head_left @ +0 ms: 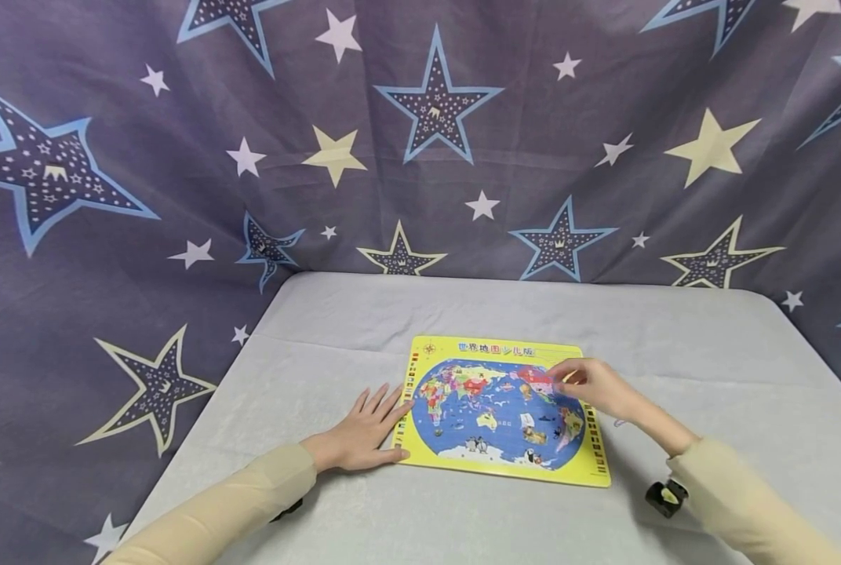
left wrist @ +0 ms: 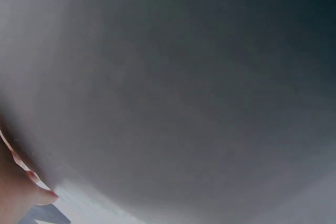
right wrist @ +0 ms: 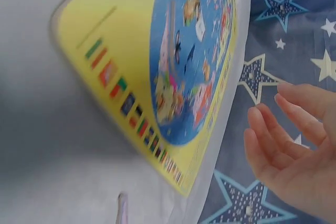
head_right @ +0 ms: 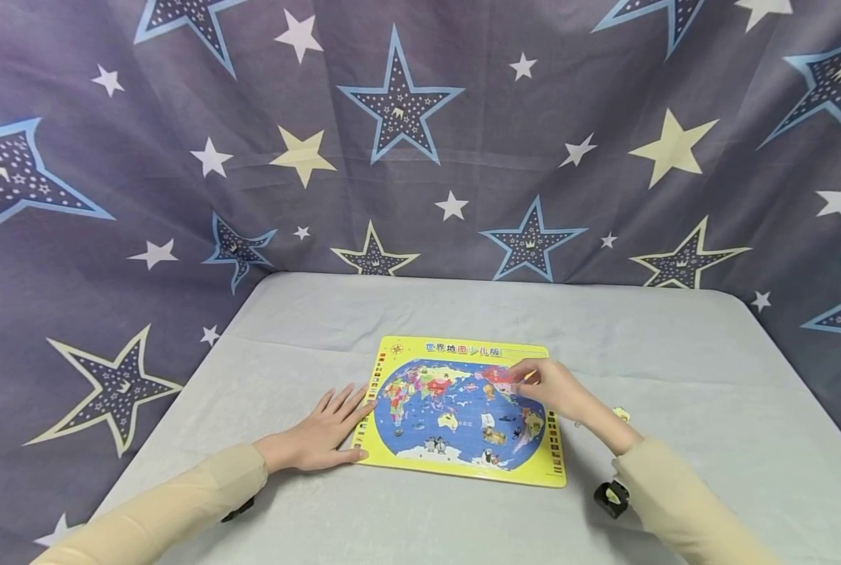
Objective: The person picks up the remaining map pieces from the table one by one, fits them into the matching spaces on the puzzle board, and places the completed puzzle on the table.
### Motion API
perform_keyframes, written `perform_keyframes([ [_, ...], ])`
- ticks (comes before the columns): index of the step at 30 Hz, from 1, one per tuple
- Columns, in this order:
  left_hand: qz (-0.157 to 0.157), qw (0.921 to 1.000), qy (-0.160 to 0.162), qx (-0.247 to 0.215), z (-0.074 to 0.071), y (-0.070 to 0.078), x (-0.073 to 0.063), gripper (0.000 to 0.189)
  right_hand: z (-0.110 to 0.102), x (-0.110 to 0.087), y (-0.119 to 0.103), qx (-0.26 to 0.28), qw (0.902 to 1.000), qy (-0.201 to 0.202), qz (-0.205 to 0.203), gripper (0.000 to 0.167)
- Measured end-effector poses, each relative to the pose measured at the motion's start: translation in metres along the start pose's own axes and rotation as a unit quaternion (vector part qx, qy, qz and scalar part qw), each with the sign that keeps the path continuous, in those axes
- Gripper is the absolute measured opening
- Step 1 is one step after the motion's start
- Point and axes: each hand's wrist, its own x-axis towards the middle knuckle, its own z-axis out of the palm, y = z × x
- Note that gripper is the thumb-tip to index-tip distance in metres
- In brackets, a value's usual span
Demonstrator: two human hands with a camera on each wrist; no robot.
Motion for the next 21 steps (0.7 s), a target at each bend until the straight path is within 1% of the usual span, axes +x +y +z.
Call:
perform_keyframes([
  [6, -0.002, 1.0000, -0.005, 0.001, 0.000, 0.000, -0.001, 0.080, -0.013, -0.011, 0.013, -0.014, 0.9996, 0.024, 0.001, 0.024],
  [12, -0.001, 1.0000, -0.002, -0.001, -0.002, 0.000, 0.000, 0.080, -0.025, -0.021, 0.028, -0.025, 0.9987, 0.045, -0.004, 0.023],
  [17, -0.001, 1.0000, -0.006, 0.000, -0.002, 0.000, 0.000, 0.080, -0.031, -0.029, 0.040, -0.038, 0.9980, 0.050, -0.001, 0.021],
  [21, 0.002, 1.0000, -0.002, -0.001, -0.001, 0.000, 0.000, 0.080, -0.034, -0.035, 0.049, -0.039, 0.9981, 0.045, 0.017, 0.021],
])
